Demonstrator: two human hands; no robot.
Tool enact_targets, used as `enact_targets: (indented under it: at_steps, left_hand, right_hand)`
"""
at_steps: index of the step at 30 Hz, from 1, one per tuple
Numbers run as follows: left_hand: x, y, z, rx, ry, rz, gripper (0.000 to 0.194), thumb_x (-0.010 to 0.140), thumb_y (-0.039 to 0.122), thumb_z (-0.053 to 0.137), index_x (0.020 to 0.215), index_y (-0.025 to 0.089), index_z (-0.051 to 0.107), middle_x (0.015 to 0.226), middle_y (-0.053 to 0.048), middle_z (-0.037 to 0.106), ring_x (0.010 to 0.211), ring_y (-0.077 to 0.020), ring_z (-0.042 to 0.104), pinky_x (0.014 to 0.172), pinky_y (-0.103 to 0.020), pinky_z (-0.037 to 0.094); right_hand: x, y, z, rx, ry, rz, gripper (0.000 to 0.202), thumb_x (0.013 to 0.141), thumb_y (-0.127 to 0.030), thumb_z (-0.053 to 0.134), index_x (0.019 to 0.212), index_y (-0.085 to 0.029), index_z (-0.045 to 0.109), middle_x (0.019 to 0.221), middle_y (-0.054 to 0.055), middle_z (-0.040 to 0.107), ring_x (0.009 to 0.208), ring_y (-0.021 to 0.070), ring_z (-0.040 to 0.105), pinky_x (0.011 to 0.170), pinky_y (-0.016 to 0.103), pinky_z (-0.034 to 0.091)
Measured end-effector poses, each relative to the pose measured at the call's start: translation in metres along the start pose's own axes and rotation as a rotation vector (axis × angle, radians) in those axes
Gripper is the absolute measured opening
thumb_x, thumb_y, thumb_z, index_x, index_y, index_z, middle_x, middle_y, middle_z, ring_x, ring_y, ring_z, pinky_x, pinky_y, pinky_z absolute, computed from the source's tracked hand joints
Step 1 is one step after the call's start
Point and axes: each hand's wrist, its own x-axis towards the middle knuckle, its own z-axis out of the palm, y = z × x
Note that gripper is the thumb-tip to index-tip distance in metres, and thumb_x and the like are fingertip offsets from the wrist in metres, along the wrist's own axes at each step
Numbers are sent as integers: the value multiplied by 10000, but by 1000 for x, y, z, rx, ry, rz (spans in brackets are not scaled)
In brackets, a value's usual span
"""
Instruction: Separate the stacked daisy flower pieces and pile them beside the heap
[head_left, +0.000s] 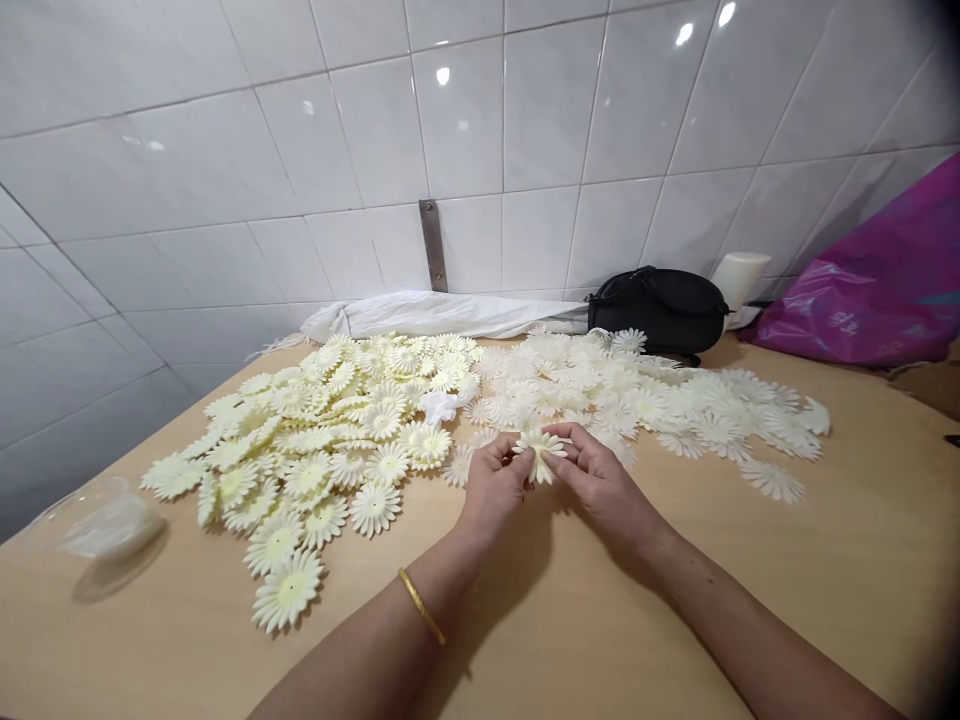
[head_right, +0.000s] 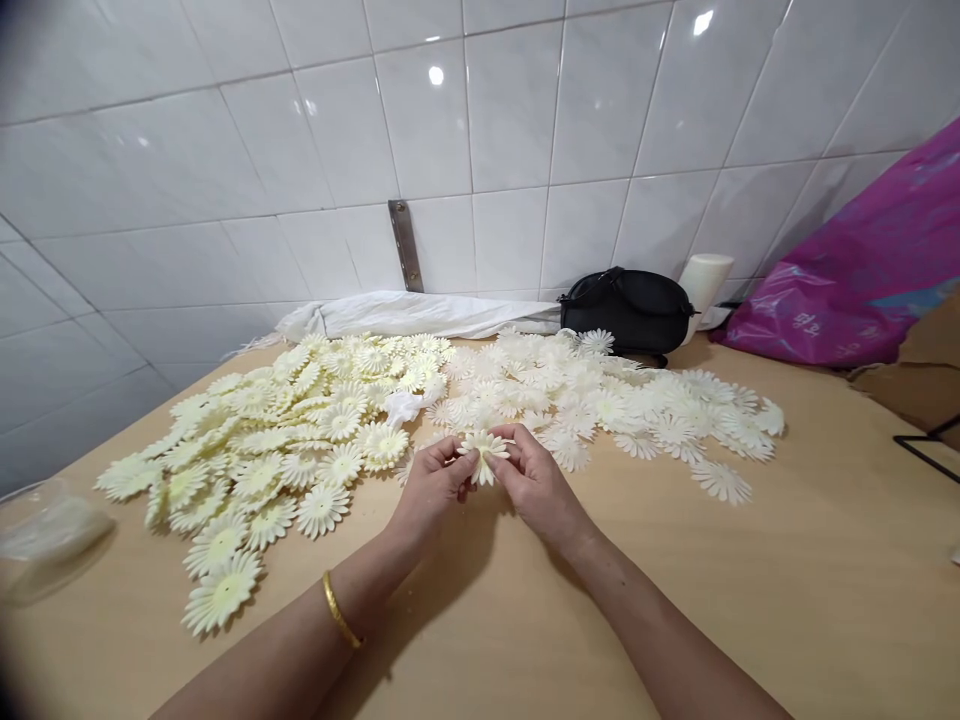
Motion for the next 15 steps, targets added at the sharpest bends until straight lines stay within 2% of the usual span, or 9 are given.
enact_targets:
  at_steps: [3,5,11,15]
  left_hand:
    - [2,-2,-2,19,26,-8,233,693,334,561,578,163,452,413,56,427,377,-57,373,403,-184,295]
    - [2,-1,-2,18,9,-15,232,708,354,545,606,161,467,415,50,442,375,-64,389,401,-188,318]
    - [-2,0,2,-11,-70,11,233,712,361,554,642,158,464,427,45,471,384,-75,427,398,-196,370]
    - [-3,1,4,-44,-72,7,238,705,368,564,650,161,460,415,51,467,362,-79,424,366,-196,369]
  right_hand:
    - [6,5,-6,42,114,-1,328,743,-463,523,933,-197,545,633,-23,527,610,118,495,571,234,382]
    - [9,6,-10,117,129,11,332,729,-483,535,874,-188,579,663,-9,548,649,124,511,620,244,393]
    - [6,7,-3,273,-96,56,309,705,-463,585,766,-160,583,630,0,550,582,119,497,578,258,391]
    - [5,8,2,377,-135,41,228,698,-390,624,739,-173,563,625,-13,543,570,114,501,599,271,397]
